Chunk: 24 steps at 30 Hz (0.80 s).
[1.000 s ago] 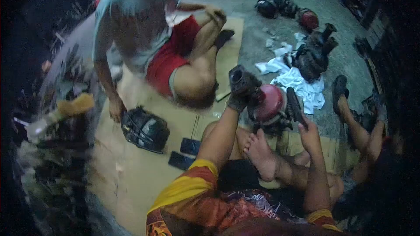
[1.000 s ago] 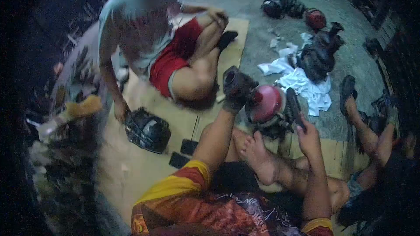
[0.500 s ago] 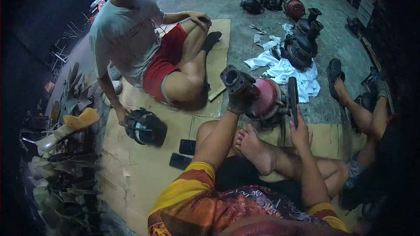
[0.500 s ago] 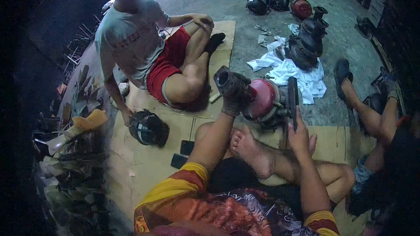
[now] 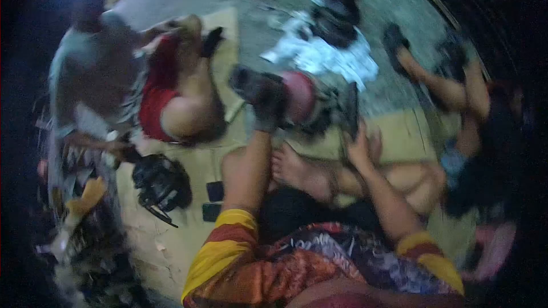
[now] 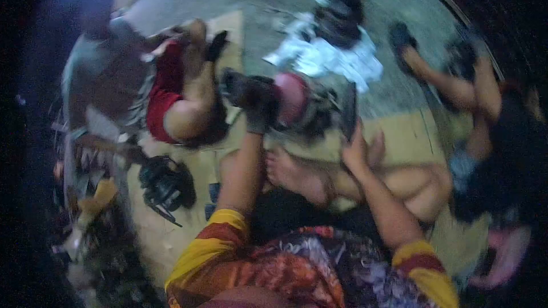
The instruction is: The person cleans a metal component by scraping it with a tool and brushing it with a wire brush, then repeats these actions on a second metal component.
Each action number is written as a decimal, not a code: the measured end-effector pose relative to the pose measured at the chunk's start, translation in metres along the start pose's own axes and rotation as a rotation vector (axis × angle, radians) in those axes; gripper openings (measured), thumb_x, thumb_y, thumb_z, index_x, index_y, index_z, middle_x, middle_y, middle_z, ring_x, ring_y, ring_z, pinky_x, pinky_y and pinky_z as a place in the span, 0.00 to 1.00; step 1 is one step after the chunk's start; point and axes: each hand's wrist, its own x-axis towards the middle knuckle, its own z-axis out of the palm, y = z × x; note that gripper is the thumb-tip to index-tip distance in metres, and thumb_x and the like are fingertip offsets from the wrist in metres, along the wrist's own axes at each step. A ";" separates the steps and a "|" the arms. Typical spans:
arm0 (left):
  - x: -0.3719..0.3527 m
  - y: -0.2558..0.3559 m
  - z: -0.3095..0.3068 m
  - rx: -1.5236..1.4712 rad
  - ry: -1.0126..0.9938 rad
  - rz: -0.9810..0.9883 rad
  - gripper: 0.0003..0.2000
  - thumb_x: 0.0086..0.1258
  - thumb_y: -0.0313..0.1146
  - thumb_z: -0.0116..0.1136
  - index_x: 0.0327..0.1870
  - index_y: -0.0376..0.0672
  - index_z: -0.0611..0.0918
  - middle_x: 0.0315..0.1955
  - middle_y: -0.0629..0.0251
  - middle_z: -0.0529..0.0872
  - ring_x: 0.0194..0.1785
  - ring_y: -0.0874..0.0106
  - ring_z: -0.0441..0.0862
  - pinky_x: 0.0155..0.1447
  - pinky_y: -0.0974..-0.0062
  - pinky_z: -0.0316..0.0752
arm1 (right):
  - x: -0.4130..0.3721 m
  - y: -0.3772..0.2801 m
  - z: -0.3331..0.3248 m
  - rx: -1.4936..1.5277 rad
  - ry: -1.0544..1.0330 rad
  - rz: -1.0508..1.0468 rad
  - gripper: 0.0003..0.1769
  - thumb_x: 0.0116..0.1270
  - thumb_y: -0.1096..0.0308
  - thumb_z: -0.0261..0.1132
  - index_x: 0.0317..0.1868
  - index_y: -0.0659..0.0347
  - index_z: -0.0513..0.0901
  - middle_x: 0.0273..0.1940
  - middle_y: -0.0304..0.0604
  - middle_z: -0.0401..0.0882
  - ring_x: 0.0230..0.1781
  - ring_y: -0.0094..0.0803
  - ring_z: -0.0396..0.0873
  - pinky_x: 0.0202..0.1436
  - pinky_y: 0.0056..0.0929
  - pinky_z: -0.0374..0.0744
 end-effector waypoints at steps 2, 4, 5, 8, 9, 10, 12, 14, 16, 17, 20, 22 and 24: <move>0.001 0.009 -0.016 0.504 -0.106 0.048 0.11 0.67 0.40 0.51 0.43 0.44 0.75 0.43 0.61 0.76 0.52 0.66 0.72 0.61 0.64 0.66 | -0.003 0.020 0.026 0.153 0.013 0.124 0.42 0.61 0.75 0.59 0.72 0.63 0.45 0.59 0.63 0.70 0.59 0.56 0.71 0.60 0.41 0.69; -0.012 0.021 -0.018 -0.226 -0.148 0.083 0.12 0.68 0.40 0.49 0.45 0.44 0.75 0.45 0.61 0.76 0.53 0.65 0.71 0.62 0.63 0.65 | -0.011 0.031 0.041 0.267 0.009 0.113 0.44 0.62 0.73 0.59 0.72 0.62 0.42 0.59 0.66 0.68 0.59 0.58 0.70 0.61 0.43 0.68; -0.016 0.025 -0.020 -0.910 -0.121 0.040 0.13 0.70 0.41 0.47 0.47 0.44 0.75 0.47 0.61 0.76 0.54 0.65 0.71 0.63 0.62 0.64 | -0.016 0.030 0.043 0.257 0.013 0.169 0.44 0.62 0.73 0.59 0.72 0.62 0.42 0.59 0.66 0.68 0.59 0.58 0.70 0.61 0.43 0.68; -0.004 -0.001 -0.015 -2.234 0.032 -0.122 0.15 0.72 0.41 0.44 0.51 0.44 0.75 0.51 0.60 0.76 0.57 0.64 0.70 0.65 0.61 0.62 | -0.011 0.019 0.038 0.260 -0.217 0.474 0.45 0.62 0.70 0.60 0.72 0.62 0.41 0.59 0.68 0.67 0.60 0.58 0.69 0.62 0.42 0.68; -0.005 -0.028 0.003 -2.144 -0.015 0.011 0.16 0.72 0.43 0.44 0.52 0.45 0.75 0.52 0.60 0.75 0.57 0.63 0.70 0.65 0.60 0.62 | -0.010 0.018 0.037 0.286 -0.225 0.491 0.45 0.62 0.69 0.60 0.72 0.62 0.41 0.59 0.68 0.67 0.60 0.58 0.69 0.62 0.42 0.67; -0.012 -0.050 0.018 -2.045 -0.053 0.139 0.17 0.72 0.46 0.45 0.53 0.46 0.75 0.53 0.59 0.75 0.58 0.62 0.70 0.65 0.59 0.62 | -0.008 0.017 0.037 0.311 -0.241 0.503 0.45 0.61 0.68 0.60 0.72 0.62 0.42 0.59 0.68 0.67 0.61 0.59 0.68 0.62 0.42 0.67; -0.026 -0.071 0.040 -2.191 0.000 -0.143 0.17 0.72 0.46 0.45 0.52 0.45 0.75 0.51 0.60 0.75 0.57 0.63 0.70 0.65 0.58 0.62 | -0.011 0.025 0.044 0.254 -0.135 0.419 0.44 0.61 0.67 0.61 0.72 0.62 0.44 0.59 0.67 0.68 0.60 0.59 0.68 0.62 0.42 0.67; -0.024 -0.073 0.043 -2.293 0.073 -0.360 0.12 0.72 0.40 0.44 0.45 0.42 0.73 0.44 0.63 0.76 0.51 0.66 0.71 0.60 0.65 0.65 | -0.010 0.038 0.042 0.124 0.017 0.313 0.43 0.61 0.66 0.62 0.71 0.62 0.48 0.58 0.66 0.68 0.60 0.57 0.68 0.63 0.41 0.66; -0.026 -0.058 0.043 -2.218 0.153 -0.225 0.08 0.72 0.35 0.44 0.39 0.40 0.71 0.40 0.64 0.76 0.45 0.68 0.72 0.55 0.71 0.68 | -0.001 0.015 0.018 -0.138 0.115 0.308 0.39 0.61 0.66 0.62 0.70 0.62 0.53 0.56 0.65 0.70 0.58 0.55 0.70 0.62 0.41 0.66; -0.037 -0.045 0.046 -2.718 0.234 -0.388 0.07 0.72 0.34 0.43 0.40 0.41 0.71 0.40 0.64 0.75 0.45 0.68 0.72 0.56 0.71 0.68 | 0.001 -0.014 -0.002 -0.321 0.185 0.336 0.37 0.61 0.67 0.62 0.69 0.62 0.56 0.54 0.65 0.71 0.56 0.54 0.71 0.61 0.42 0.67; -0.014 -0.026 0.042 -3.610 0.154 -0.656 0.05 0.71 0.31 0.45 0.42 0.43 0.73 0.41 0.64 0.76 0.46 0.69 0.72 0.57 0.70 0.68 | 0.016 -0.037 -0.005 0.061 0.485 -0.074 0.28 0.65 0.67 0.60 0.63 0.65 0.62 0.47 0.49 0.73 0.43 0.38 0.75 0.47 0.33 0.74; -0.004 0.004 0.009 -2.007 0.118 -0.284 0.06 0.69 0.31 0.49 0.42 0.43 0.74 0.41 0.64 0.77 0.46 0.70 0.74 0.56 0.70 0.69 | 0.008 -0.110 -0.029 0.811 0.385 0.040 0.21 0.63 0.68 0.63 0.56 0.65 0.73 0.40 0.44 0.78 0.32 0.33 0.76 0.39 0.33 0.75; 0.001 0.020 -0.016 -1.049 0.107 -0.221 0.07 0.67 0.32 0.53 0.43 0.43 0.75 0.41 0.64 0.79 0.46 0.70 0.75 0.56 0.70 0.70 | 0.024 -0.131 -0.038 0.891 0.093 0.105 0.19 0.63 0.69 0.63 0.53 0.66 0.75 0.37 0.41 0.78 0.30 0.29 0.76 0.37 0.29 0.76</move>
